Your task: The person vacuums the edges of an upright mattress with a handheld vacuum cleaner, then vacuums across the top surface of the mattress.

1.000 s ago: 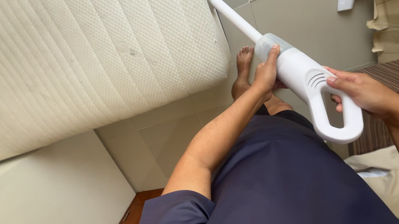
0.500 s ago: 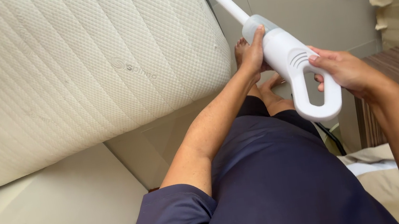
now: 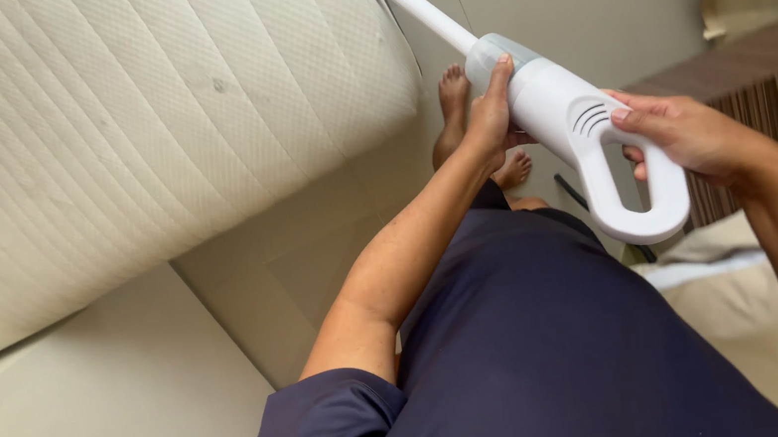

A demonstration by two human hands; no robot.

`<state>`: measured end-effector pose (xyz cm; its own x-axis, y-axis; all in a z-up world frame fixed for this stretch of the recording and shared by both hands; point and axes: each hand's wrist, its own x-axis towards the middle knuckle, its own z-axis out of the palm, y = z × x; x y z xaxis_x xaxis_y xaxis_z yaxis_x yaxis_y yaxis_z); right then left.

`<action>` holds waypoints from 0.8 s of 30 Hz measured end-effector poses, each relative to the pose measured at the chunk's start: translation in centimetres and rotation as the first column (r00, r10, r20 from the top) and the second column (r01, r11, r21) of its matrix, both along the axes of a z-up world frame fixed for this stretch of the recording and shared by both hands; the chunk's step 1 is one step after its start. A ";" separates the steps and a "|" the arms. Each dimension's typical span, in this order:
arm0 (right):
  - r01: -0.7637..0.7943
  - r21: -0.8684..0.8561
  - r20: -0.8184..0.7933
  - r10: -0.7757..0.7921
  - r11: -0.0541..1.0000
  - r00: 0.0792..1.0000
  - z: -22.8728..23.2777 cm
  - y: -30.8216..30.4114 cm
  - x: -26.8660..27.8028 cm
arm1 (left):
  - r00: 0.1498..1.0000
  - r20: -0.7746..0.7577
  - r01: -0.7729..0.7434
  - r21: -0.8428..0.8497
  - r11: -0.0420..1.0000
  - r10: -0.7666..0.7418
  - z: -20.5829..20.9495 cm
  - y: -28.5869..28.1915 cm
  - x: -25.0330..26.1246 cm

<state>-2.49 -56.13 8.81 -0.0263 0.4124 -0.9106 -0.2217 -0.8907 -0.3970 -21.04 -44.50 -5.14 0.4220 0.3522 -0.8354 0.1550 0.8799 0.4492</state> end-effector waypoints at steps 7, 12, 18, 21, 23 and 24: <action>-0.041 -0.083 0.121 0.051 0.996 0.991 4.9 -8.7 -0.6 | 0.997 0.070 -0.006 -0.017 1.000 0.007 4.6 -8.8 -0.3; -0.046 -0.059 0.105 0.052 0.997 0.993 5.8 -11.6 -0.4 | 0.997 0.052 0.051 -0.008 0.999 -0.050 5.9 -11.3 -0.7; 0.005 -0.084 0.074 0.001 0.996 0.997 4.0 -10.1 -1.5 | 0.998 0.057 0.042 -0.019 0.999 -0.041 4.6 -9.3 -1.3; 0.025 -0.048 0.064 -0.022 0.999 0.998 3.1 -8.0 -2.2 | 0.998 0.054 0.017 -0.050 0.999 -0.015 3.4 -7.4 -1.8; 0.013 -0.029 0.048 -0.011 1.000 0.999 2.3 -6.0 -2.7 | 1.000 0.012 0.022 -0.063 0.998 -0.022 2.2 -5.7 -2.0; 0.010 -0.022 0.040 -0.009 1.000 0.999 2.0 -4.9 -2.9 | 1.000 -0.008 0.028 -0.073 0.997 -0.029 1.5 -4.8 -2.1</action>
